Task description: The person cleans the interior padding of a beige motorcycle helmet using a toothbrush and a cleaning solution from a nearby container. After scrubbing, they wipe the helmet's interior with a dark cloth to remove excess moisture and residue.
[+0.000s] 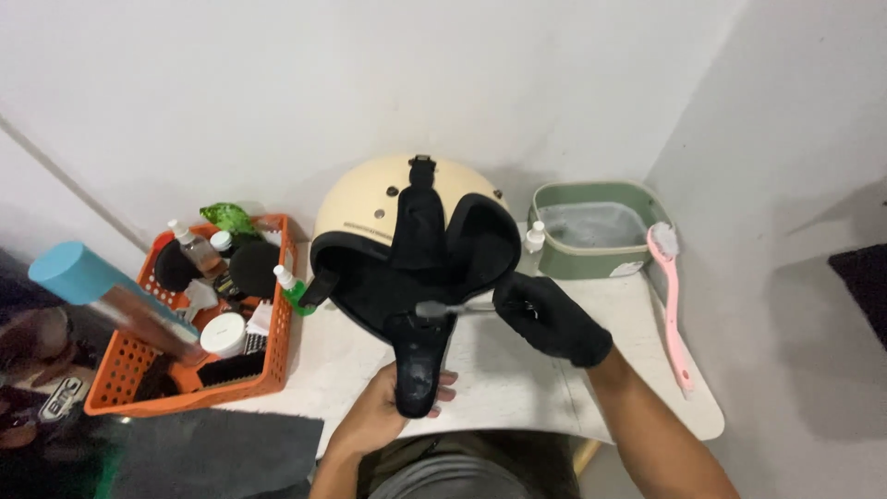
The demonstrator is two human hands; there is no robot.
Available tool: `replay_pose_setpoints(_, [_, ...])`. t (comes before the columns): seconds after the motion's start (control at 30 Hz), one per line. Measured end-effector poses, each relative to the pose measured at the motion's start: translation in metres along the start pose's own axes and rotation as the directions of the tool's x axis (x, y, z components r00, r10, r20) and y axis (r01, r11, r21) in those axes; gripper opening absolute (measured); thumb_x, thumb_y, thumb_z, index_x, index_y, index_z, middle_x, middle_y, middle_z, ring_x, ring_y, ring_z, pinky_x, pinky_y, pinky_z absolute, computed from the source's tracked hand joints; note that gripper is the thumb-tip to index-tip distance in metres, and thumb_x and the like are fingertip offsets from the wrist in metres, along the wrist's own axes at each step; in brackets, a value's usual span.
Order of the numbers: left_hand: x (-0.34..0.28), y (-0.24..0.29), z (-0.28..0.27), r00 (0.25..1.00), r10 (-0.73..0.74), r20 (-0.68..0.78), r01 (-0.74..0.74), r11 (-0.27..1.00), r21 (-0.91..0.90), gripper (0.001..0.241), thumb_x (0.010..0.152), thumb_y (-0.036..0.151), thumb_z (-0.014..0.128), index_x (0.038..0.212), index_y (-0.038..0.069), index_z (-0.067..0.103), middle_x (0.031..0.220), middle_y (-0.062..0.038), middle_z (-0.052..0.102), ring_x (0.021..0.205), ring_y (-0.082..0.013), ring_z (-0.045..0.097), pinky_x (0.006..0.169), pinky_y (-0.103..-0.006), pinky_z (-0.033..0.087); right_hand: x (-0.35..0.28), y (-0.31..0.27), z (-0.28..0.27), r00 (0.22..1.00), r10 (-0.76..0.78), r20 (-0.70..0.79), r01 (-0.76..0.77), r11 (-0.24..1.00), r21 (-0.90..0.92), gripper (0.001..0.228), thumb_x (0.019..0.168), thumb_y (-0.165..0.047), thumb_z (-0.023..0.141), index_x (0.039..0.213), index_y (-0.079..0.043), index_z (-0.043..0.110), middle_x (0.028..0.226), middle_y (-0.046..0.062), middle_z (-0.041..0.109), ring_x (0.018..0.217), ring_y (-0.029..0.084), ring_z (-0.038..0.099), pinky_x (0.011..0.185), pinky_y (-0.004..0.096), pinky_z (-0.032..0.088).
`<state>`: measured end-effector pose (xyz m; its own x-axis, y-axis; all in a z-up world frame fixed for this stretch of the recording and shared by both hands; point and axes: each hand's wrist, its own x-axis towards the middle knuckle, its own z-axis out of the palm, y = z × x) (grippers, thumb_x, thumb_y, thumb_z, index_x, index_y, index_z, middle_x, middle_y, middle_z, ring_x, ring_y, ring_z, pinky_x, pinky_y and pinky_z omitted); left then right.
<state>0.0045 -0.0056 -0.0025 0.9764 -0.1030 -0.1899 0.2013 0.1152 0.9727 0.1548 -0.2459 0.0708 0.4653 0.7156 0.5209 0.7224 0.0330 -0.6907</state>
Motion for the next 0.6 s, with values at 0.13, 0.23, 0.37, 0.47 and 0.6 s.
replay_pose_setpoints(0.13, [-0.003,0.011,0.005,1.000,-0.030,-0.008,0.030,0.998,0.046,0.033,0.090,0.008,0.061,0.120,-0.001,0.069,0.122,-0.015,0.076,0.098,-0.0265,0.077,0.076,-0.0346,0.065,-0.029,0.011,-0.013,0.951,-0.168,-0.259,0.207,0.970,0.131,0.019,0.106,-0.021,0.052,0.098,-0.008,0.064,0.097,0.010,0.065,0.088,0.024,0.062,0.079,0.037,0.050])
replay_pose_setpoints(0.23, [-0.004,0.012,0.006,1.000,-0.019,-0.005,0.019,0.998,0.058,0.031,0.091,0.008,0.059,0.118,-0.002,0.070,0.121,-0.014,0.076,0.097,-0.0249,0.076,0.076,-0.0347,0.066,-0.054,0.022,-0.027,0.860,-0.157,-0.485,0.066,0.978,-0.200,0.023,0.102,-0.004,0.044,0.088,-0.007,0.061,0.092,0.008,0.061,0.088,0.024,0.057,0.081,0.035,0.044])
replay_pose_setpoints(0.37, [-0.007,0.013,0.008,0.998,-0.060,-0.019,0.060,0.997,0.048,0.035,0.091,0.012,0.060,0.122,-0.001,0.068,0.122,-0.015,0.076,0.100,-0.0267,0.077,0.078,-0.0360,0.066,-0.082,0.045,-0.025,0.657,0.427,-0.621,-0.476,0.874,0.097,0.024,0.101,-0.013,0.051,0.117,-0.009,0.069,0.096,0.003,0.068,0.075,0.014,0.057,0.071,0.028,0.047])
replay_pose_setpoints(0.47, [-0.010,0.009,0.011,0.996,-0.062,-0.057,0.065,0.996,0.054,0.037,0.090,0.010,0.060,0.125,0.000,0.067,0.125,-0.014,0.076,0.101,-0.0260,0.077,0.081,-0.0361,0.066,-0.086,0.038,-0.019,0.566,0.577,-0.589,-0.671,0.737,0.078,0.023,0.102,-0.021,0.054,0.118,-0.014,0.069,0.100,0.003,0.075,0.087,0.015,0.064,0.081,0.030,0.049])
replay_pose_setpoints(0.6, [-0.008,-0.015,0.007,0.980,-0.158,-0.122,0.160,0.987,0.011,0.057,0.078,-0.018,0.068,0.131,0.004,0.062,0.131,-0.009,0.075,0.112,-0.0267,0.078,0.087,-0.0365,0.064,-0.096,0.049,-0.008,0.485,0.647,-0.588,-0.761,0.643,0.081,0.037,0.089,-0.013,0.066,0.126,-0.020,0.065,0.119,-0.005,0.074,0.081,0.015,0.059,0.083,0.030,0.049])
